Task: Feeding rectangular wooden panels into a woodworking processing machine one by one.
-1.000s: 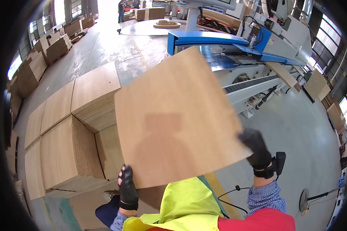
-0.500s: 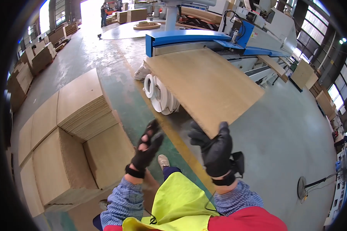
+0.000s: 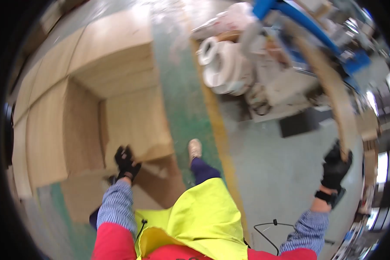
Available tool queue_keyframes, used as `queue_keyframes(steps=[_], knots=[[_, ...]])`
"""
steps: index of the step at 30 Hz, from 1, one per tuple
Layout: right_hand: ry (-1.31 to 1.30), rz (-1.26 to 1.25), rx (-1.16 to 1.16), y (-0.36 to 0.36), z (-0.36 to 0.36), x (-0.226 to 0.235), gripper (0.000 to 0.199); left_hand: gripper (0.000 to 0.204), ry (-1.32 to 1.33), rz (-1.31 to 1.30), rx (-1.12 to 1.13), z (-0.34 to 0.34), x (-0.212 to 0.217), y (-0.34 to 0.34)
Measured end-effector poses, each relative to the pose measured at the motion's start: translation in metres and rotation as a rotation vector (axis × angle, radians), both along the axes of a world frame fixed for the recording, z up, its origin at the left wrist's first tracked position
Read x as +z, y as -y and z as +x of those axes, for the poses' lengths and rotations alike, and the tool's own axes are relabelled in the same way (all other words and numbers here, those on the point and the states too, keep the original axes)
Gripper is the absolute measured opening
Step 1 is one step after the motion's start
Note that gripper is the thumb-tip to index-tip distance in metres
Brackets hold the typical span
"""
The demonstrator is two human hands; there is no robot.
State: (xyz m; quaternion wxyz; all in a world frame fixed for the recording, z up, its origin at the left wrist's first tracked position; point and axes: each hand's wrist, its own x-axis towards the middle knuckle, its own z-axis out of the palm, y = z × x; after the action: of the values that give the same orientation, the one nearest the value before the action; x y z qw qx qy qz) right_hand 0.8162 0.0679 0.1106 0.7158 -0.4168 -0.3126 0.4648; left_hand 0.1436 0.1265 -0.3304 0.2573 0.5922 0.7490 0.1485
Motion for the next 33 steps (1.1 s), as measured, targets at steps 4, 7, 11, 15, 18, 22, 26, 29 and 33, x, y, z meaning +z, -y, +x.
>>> queue_keyframes(steps=[4, 7, 11, 15, 18, 22, 26, 29, 33], knots=[[0.071, -0.001, -0.123, 0.010, 0.027, 0.009, 0.059, 0.058, -0.478, 0.329, -0.084, 0.028, 0.010, 0.006], [0.136, 0.002, -0.108, 0.003, 0.016, 0.001, 0.060, 0.066, -0.467, 0.228, -0.087, 0.044, 0.029, 0.031], [0.060, 0.087, 0.145, 0.002, 0.023, -0.003, 0.056, 0.074, -0.460, 0.040, -0.106, 0.063, 0.069, 0.055], [0.109, 0.040, 0.034, 0.002, 0.051, -0.003, 0.053, 0.088, -0.532, -0.085, 0.198, 0.055, 0.050, 0.058], [0.135, 0.041, 0.143, 0.011, 0.141, -0.015, 0.052, 0.089, -0.516, 0.001, 0.458, 0.017, 0.012, 0.060], [0.332, -0.065, 0.353, -0.017, 0.223, -0.079, 0.045, 0.086, -0.154, -0.031, 0.705, -0.018, -0.018, 0.062], [0.523, -0.207, 0.566, -0.123, 0.023, -0.214, 0.039, 0.068, 0.302, 0.038, 0.799, -0.012, 0.006, 0.053], [0.630, -0.296, 0.740, -0.165, -0.108, -0.334, 0.036, 0.062, 0.363, 0.125, 0.807, -0.028, 0.008, 0.058], [0.797, -0.558, 0.863, -0.167, -0.245, -0.503, 0.043, 0.061, 0.589, 0.046, 0.679, 0.005, 0.032, 0.002]])
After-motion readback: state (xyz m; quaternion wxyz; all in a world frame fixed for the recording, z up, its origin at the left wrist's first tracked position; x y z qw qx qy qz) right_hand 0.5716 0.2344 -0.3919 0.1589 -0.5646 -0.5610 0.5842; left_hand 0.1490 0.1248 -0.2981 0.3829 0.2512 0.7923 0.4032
